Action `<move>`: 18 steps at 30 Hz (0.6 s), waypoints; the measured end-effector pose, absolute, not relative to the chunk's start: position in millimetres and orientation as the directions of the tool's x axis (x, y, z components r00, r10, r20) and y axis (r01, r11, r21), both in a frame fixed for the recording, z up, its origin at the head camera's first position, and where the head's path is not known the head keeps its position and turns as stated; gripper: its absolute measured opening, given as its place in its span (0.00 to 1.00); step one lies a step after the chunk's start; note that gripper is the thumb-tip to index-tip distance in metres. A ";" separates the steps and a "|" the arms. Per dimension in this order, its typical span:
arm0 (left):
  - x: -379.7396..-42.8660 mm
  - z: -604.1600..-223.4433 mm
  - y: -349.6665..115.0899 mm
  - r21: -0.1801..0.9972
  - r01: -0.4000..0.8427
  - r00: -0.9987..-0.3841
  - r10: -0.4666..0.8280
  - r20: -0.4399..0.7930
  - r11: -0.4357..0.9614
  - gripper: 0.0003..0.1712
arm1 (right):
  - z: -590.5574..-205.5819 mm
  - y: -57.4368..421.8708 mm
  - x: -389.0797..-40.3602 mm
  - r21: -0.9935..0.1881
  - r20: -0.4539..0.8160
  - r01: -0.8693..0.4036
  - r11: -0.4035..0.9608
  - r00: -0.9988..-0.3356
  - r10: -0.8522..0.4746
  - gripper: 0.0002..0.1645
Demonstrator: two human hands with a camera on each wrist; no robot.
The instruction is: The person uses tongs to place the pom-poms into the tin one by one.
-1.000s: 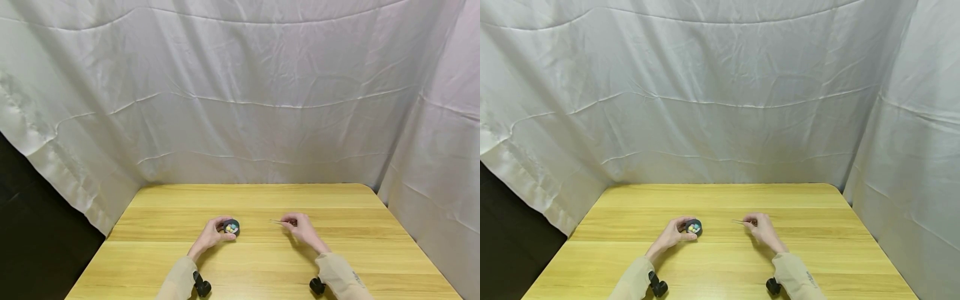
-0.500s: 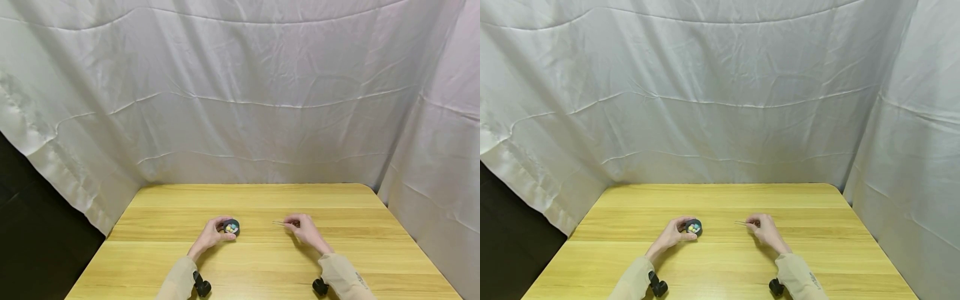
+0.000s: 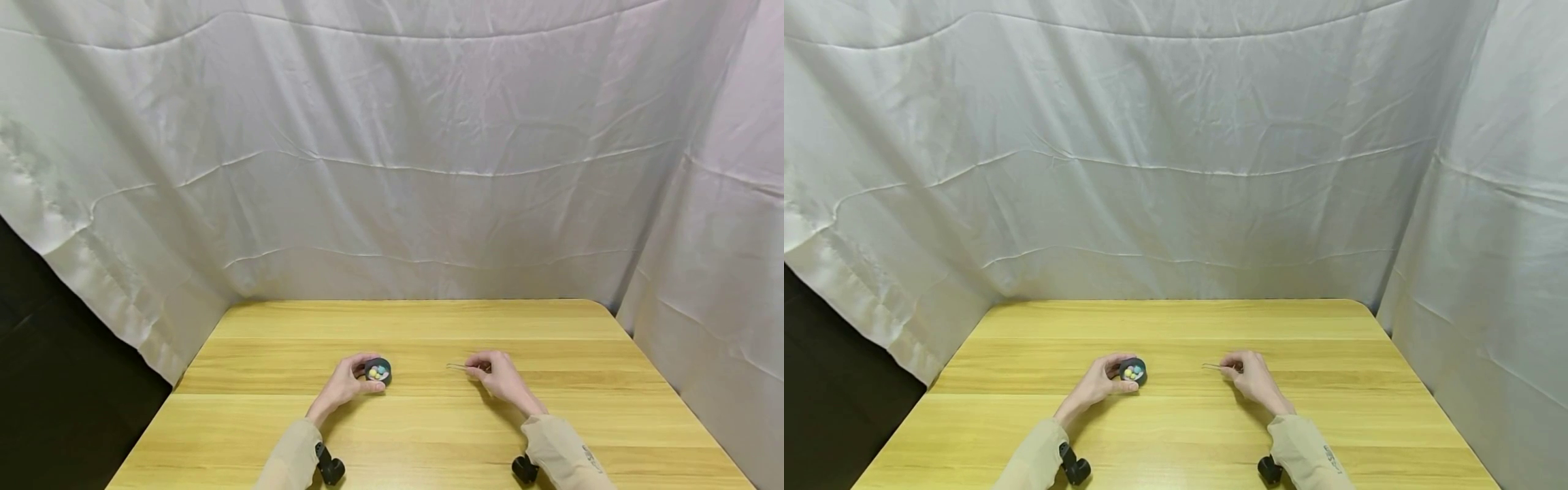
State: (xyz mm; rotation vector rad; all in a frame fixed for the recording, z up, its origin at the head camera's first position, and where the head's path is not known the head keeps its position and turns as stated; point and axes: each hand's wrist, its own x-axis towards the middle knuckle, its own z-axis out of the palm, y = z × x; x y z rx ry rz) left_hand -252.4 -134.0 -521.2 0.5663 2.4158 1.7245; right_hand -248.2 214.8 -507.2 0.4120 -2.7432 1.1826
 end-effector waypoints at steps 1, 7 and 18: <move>-252.3 -521.0 -134.1 0.931 0.234 -0.922 0.368 0.121 0.279 0.35 | -507.1 214.7 -247.8 -0.695 0.219 -0.294 0.656 -0.956 -0.196 0.03; -252.0 -519.3 -134.0 0.933 0.241 -0.919 0.373 0.131 0.266 0.35 | -508.6 216.4 -246.0 -0.688 0.197 -0.281 0.670 -0.960 -0.199 0.04; -251.1 -518.4 -134.3 0.939 0.233 -0.917 0.380 0.124 0.255 0.35 | -512.1 219.5 -245.7 -0.648 0.221 -0.339 0.682 -0.941 -0.257 0.04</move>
